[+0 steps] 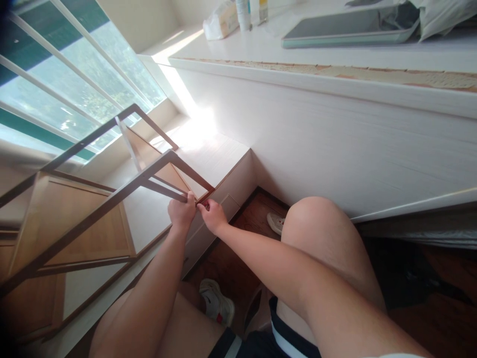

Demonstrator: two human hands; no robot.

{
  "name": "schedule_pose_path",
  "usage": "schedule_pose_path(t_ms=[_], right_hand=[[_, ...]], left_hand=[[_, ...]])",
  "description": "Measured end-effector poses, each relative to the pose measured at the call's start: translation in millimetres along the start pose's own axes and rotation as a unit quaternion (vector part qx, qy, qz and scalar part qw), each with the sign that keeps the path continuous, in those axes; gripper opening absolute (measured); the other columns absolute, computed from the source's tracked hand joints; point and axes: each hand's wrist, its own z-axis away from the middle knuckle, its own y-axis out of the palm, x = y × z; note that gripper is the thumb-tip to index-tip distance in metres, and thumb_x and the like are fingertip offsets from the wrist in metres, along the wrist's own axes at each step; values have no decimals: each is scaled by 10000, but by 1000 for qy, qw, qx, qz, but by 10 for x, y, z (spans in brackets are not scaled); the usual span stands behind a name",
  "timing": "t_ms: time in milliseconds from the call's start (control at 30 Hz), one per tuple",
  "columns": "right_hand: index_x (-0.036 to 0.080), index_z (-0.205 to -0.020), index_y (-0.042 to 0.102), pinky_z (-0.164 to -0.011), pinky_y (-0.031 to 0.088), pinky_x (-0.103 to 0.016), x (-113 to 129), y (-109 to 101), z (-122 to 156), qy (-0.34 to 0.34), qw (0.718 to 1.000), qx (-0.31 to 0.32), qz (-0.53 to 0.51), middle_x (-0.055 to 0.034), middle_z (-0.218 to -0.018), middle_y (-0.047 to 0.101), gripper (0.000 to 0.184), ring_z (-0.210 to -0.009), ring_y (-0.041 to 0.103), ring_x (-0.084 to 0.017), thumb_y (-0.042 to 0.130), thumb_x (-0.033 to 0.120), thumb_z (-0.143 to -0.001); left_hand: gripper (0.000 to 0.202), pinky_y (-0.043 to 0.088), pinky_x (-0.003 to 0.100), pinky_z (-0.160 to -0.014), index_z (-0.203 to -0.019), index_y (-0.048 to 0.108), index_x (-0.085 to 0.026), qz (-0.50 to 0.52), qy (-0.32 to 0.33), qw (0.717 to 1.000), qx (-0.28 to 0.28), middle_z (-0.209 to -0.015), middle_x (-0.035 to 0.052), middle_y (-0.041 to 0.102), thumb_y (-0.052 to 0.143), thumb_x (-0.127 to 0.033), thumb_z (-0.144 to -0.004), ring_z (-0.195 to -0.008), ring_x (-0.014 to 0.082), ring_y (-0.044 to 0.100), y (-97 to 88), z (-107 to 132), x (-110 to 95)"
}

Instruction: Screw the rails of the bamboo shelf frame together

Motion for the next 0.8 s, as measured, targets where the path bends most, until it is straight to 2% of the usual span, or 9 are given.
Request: schedule_pose_path(t_ms=[167, 400, 633, 800], right_hand=[[237, -852, 596, -554, 338, -241, 46, -50, 82, -41, 997, -8, 64, 46, -558, 486, 188, -532, 469, -140, 546, 417, -829], [236, -807, 586, -613, 365, -237, 97, -20, 93, -59, 995, -8, 78, 29, -615, 540, 172, -596, 506, -146, 480, 360, -861], [198, -701, 575, -594, 363, -232, 63, 59, 14, -29, 999, -17, 15, 19, -633, 567, 203, -613, 498, -134, 478, 324, -827], [173, -718, 625, -531, 363, -232, 49, 122, -38, 59, 996, -12, -71, 21, -571, 537, 223, -550, 461, -125, 471, 304, -813]], left_hand=[[541, 404, 334, -668, -796, 724, -200, 8, -5, 1000, 15, -746, 122, 695, 284, -508, -865, -758, 262, 640, -13, 3, -11], [544, 410, 336, -673, -793, 723, -204, 16, -3, 1000, 20, -756, 122, 701, 280, -511, -867, -770, 265, 646, -27, 12, -13], [543, 413, 341, -677, -758, 716, -198, 14, 1, 1000, 11, -754, 130, 700, 283, -507, -866, -766, 268, 648, -22, 11, -14], [540, 414, 337, -682, -767, 716, -201, 13, 1, 1000, 14, -748, 121, 699, 284, -510, -869, -762, 260, 646, -14, 12, -9]])
